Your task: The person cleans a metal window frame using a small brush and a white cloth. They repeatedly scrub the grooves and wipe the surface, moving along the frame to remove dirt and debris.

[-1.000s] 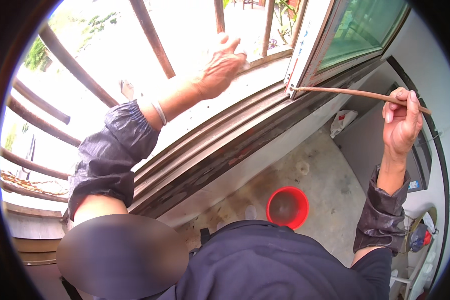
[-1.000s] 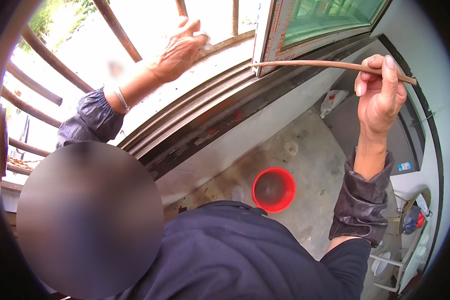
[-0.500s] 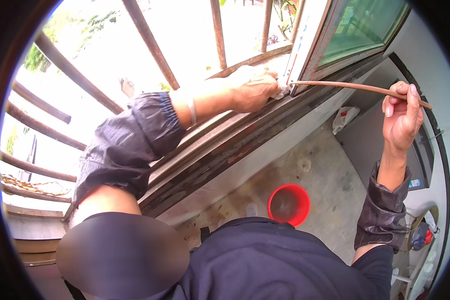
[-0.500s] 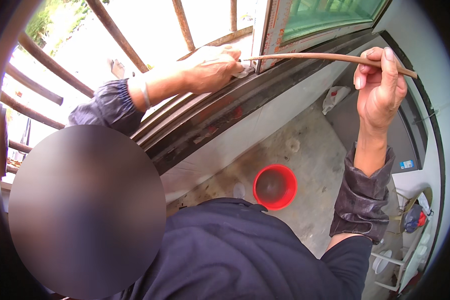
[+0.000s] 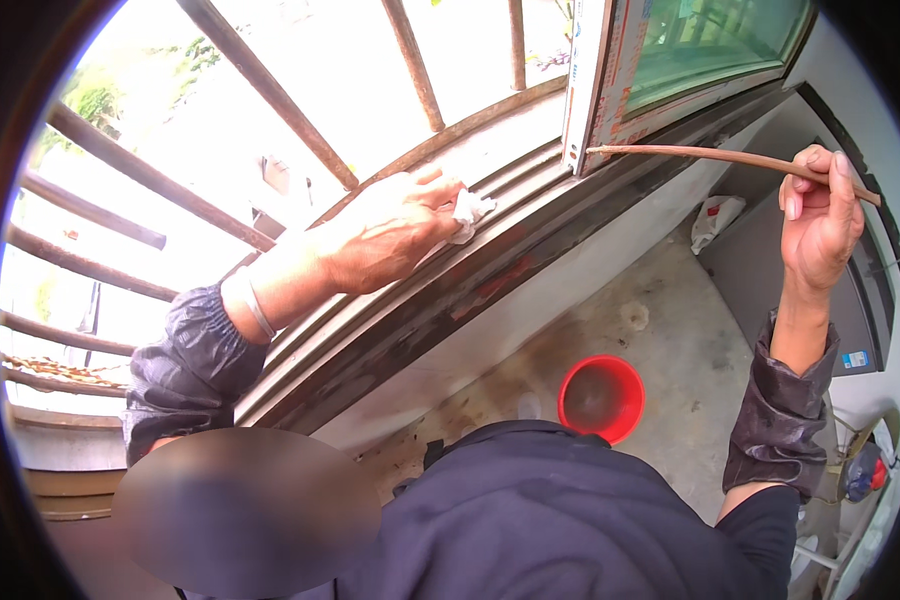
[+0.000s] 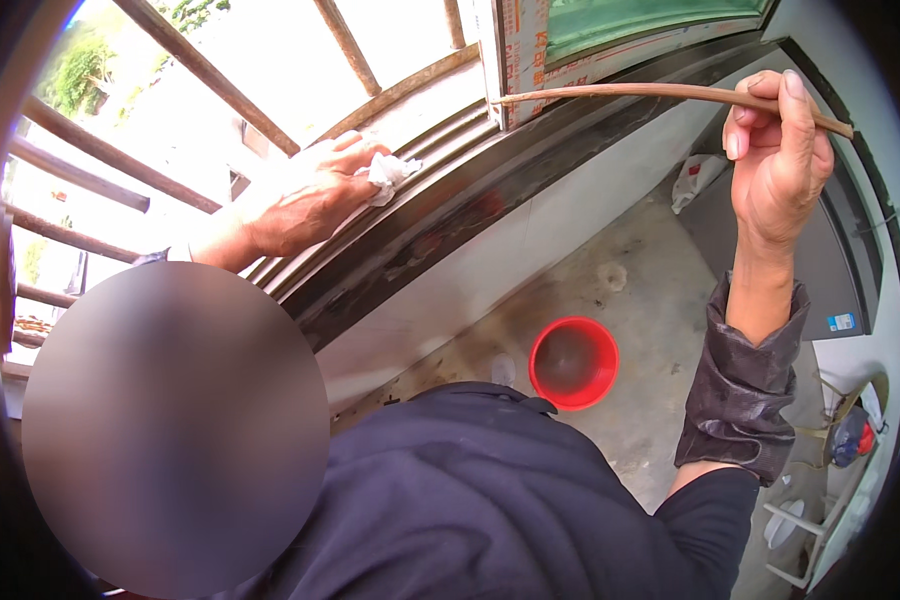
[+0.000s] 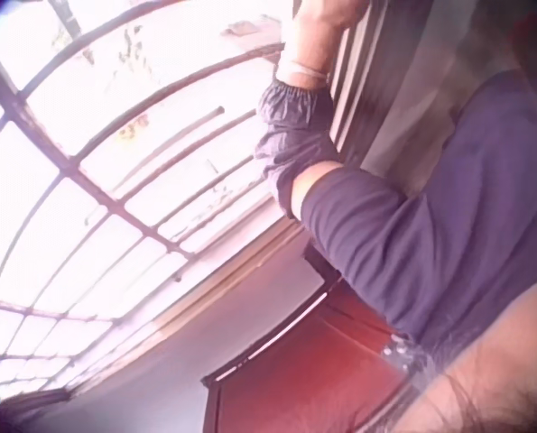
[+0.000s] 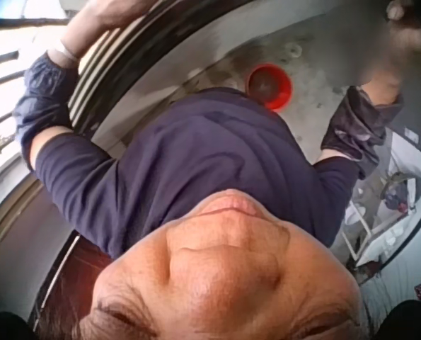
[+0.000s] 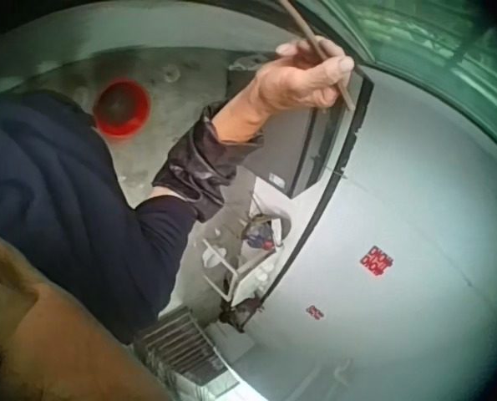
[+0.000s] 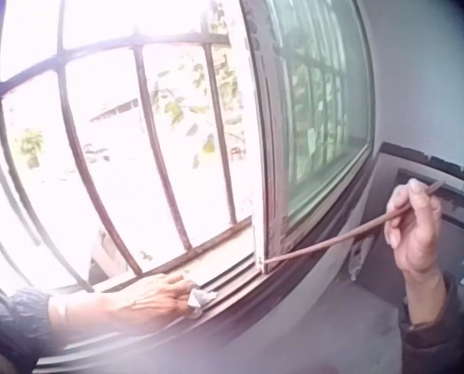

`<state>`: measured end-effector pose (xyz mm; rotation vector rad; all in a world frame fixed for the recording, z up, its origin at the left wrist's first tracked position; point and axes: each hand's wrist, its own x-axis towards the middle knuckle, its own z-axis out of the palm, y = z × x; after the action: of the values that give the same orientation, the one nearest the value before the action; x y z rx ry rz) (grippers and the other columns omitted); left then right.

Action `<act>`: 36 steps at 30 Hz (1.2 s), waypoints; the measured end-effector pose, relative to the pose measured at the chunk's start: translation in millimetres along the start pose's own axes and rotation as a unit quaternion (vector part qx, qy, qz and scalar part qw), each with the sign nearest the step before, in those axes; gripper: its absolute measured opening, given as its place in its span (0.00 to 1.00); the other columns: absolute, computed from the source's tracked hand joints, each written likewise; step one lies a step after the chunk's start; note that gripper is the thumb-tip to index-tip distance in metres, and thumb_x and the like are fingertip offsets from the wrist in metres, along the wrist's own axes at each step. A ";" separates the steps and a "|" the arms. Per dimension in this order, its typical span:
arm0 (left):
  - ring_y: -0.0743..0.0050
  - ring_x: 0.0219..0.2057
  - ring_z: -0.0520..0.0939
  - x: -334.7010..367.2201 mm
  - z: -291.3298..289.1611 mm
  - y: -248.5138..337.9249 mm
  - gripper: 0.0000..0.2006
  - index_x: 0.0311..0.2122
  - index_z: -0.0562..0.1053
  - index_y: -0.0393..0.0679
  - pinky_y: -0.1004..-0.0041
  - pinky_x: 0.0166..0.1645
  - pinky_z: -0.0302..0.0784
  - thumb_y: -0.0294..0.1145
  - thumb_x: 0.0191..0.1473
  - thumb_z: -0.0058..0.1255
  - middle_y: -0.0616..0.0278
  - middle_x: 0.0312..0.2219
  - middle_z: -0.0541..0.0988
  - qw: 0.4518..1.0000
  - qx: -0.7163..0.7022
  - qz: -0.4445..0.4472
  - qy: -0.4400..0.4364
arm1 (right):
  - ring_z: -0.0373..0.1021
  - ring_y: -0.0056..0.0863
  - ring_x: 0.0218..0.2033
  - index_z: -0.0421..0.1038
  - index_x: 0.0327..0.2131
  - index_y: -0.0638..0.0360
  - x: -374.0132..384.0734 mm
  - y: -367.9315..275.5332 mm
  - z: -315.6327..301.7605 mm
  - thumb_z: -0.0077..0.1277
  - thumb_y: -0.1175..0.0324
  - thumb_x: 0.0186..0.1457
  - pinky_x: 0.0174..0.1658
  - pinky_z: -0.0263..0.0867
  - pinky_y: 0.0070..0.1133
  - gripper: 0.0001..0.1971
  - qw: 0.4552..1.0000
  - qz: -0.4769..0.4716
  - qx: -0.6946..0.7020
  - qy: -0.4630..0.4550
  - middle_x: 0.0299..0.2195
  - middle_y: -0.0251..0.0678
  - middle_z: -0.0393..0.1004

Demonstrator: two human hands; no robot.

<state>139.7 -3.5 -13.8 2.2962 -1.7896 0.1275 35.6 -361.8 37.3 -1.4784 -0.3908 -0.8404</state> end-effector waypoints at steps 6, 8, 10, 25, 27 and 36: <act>0.58 0.38 0.73 -11.3 -5.5 12.7 0.09 0.37 0.73 0.42 0.66 0.43 0.69 0.28 0.50 0.45 0.54 0.36 0.71 0.982 -0.132 -0.136 0.009 | 0.60 0.20 0.15 0.70 0.28 0.65 -4.1 1.3 21.8 0.40 0.63 0.59 0.19 0.56 0.14 0.15 0.998 0.013 0.029 -0.053 0.22 0.36 0.68; 0.72 0.36 0.73 -13.8 -4.6 12.8 0.13 0.39 0.72 0.38 0.70 0.40 0.70 0.37 0.57 0.42 0.61 0.34 0.70 0.939 -0.268 -0.214 0.017 | 0.62 0.20 0.15 0.70 0.28 0.66 -7.8 2.7 36.4 0.41 0.65 0.59 0.20 0.59 0.15 0.14 0.998 0.021 0.018 -0.052 0.20 0.35 0.69; 0.78 0.34 0.73 -14.0 -2.5 16.5 0.13 0.39 0.72 0.39 0.73 0.39 0.70 0.39 0.57 0.45 0.65 0.31 0.71 0.866 -0.408 -0.282 0.062 | 0.62 0.19 0.16 0.70 0.28 0.66 -9.1 2.3 40.3 0.41 0.64 0.59 0.20 0.60 0.15 0.15 0.996 0.012 0.022 -0.084 0.20 0.35 0.68; 0.84 0.17 0.70 4.2 2.1 30.1 0.11 0.28 0.73 0.39 0.79 0.23 0.66 0.38 0.51 0.53 0.69 0.17 0.72 0.871 -0.231 -0.427 0.079 | 0.62 0.12 0.14 0.72 0.27 0.65 -22.2 10.1 79.7 0.43 0.66 0.59 0.18 0.59 0.10 0.13 0.992 0.004 -0.013 -0.124 0.18 0.30 0.69; 0.83 0.19 0.71 7.4 -6.6 45.1 0.08 0.30 0.73 0.39 0.78 0.24 0.68 0.32 0.49 0.54 0.68 0.18 0.72 0.893 -0.149 -0.410 0.107 | 0.61 0.11 0.14 0.72 0.27 0.64 -23.2 10.4 85.6 0.43 0.67 0.59 0.18 0.59 0.10 0.13 0.988 0.010 -0.020 -0.151 0.18 0.29 0.69; 0.61 0.24 0.76 27.0 32.9 15.1 0.03 0.28 0.72 0.35 0.70 0.30 0.70 0.21 0.45 0.48 0.55 0.21 0.73 0.969 -0.056 -0.146 0.189 | 0.62 0.11 0.14 0.70 0.27 0.65 -18.1 10.3 87.3 0.41 0.68 0.59 0.18 0.59 0.10 0.12 0.974 -0.050 -0.134 -0.174 0.18 0.29 0.69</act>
<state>129.6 -40.1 -38.2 2.2394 -1.2301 0.3748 53.2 -274.5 26.0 -1.8784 -0.6361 -0.7326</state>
